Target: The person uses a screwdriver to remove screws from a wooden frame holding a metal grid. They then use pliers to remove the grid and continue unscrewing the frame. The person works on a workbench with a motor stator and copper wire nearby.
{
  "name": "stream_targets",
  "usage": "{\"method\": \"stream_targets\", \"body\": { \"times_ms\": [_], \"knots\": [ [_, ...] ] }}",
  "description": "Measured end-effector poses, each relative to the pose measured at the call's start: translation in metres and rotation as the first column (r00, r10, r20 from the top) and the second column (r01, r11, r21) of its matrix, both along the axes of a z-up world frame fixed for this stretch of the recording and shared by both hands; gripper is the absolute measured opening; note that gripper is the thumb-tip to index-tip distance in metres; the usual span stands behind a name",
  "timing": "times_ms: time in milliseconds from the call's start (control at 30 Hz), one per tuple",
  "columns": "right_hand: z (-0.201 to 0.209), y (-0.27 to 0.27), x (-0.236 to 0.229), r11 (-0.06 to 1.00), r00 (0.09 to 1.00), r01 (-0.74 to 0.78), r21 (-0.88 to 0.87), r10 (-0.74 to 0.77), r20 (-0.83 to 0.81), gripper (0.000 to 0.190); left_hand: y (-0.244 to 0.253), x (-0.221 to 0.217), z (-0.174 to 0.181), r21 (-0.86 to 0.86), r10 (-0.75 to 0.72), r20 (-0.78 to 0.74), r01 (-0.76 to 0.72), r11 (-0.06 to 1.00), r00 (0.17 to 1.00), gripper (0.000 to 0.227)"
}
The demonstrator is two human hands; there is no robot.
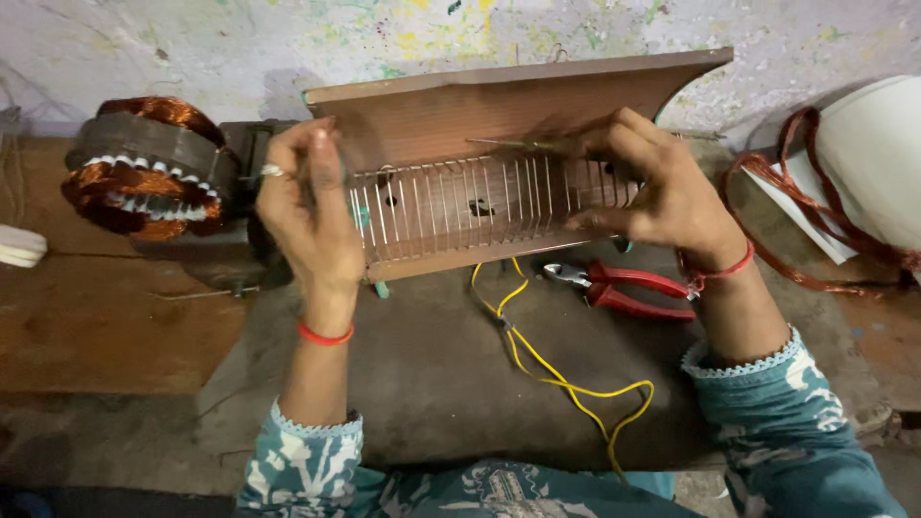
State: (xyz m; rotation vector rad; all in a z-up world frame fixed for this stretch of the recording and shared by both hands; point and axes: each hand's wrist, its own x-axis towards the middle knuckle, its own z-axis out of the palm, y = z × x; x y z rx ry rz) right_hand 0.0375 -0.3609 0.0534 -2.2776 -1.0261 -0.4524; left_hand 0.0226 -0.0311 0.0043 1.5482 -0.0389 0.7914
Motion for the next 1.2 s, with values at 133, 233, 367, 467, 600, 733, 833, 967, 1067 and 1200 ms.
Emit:
{"method": "stream_targets", "body": {
  "times_ms": [133, 233, 367, 467, 600, 733, 833, 967, 1067, 1200],
  "knots": [
    [-0.01, 0.003, 0.004, 0.995, 0.994, 0.037, -0.091, -0.028, 0.107, 0.067, -0.007, 0.004, -0.014, 0.262, 0.033, 0.302, -0.116, 0.958, 0.953, 0.032],
    [-0.012, 0.007, 0.004, 0.969, 0.982, 0.137, -0.205, -0.106, 0.157, 0.076, -0.003, 0.016, -0.022, 0.135, -0.039, 0.324, -0.005, 0.991, 0.945, 0.034],
    [-0.01, 0.02, 0.001, 0.967, 0.971, 0.123, -0.224, -0.07, 0.229, 0.085, 0.014, 0.038, -0.025, 0.091, -0.245, 0.357, 0.228, 0.969, 0.901, 0.048],
    [-0.012, 0.025, -0.002, 0.949, 0.953, 0.156, -0.276, -0.071, 0.294, 0.091, 0.024, 0.05, -0.032, 0.087, -0.41, 0.243, 0.401, 0.912, 0.879, 0.046],
    [-0.012, 0.028, -0.002, 0.943, 0.939, 0.152, -0.295, -0.044, 0.341, 0.089, 0.034, 0.055, -0.043, -0.106, -0.582, 0.217, 0.612, 0.784, 0.783, 0.061],
    [-0.015, 0.022, 0.001, 0.965, 0.932, 0.102, -0.24, -0.008, 0.364, 0.083, 0.033, 0.061, -0.062, -0.143, -0.555, 0.208, 0.587, 0.797, 0.805, 0.06],
    [-0.016, 0.016, 0.003, 0.976, 0.945, 0.062, -0.208, 0.01, 0.326, 0.081, 0.035, 0.07, -0.079, -0.202, -0.522, 0.183, 0.552, 0.809, 0.833, 0.053],
    [-0.012, 0.012, 0.005, 0.988, 0.97, 0.025, -0.15, 0.013, 0.243, 0.083, 0.037, 0.085, -0.095, -0.362, -0.513, 0.166, 0.536, 0.762, 0.842, 0.041],
    [-0.014, 0.012, 0.005, 0.987, 0.968, 0.039, -0.158, 0.002, 0.251, 0.082, 0.039, 0.087, -0.098, -0.405, -0.499, 0.143, 0.51, 0.759, 0.855, 0.038],
    [-0.019, 0.012, 0.0, 0.984, 0.955, 0.088, -0.152, -0.04, 0.293, 0.082, 0.038, 0.08, -0.094, -0.35, -0.516, 0.172, 0.541, 0.765, 0.839, 0.036]
  ]
}}
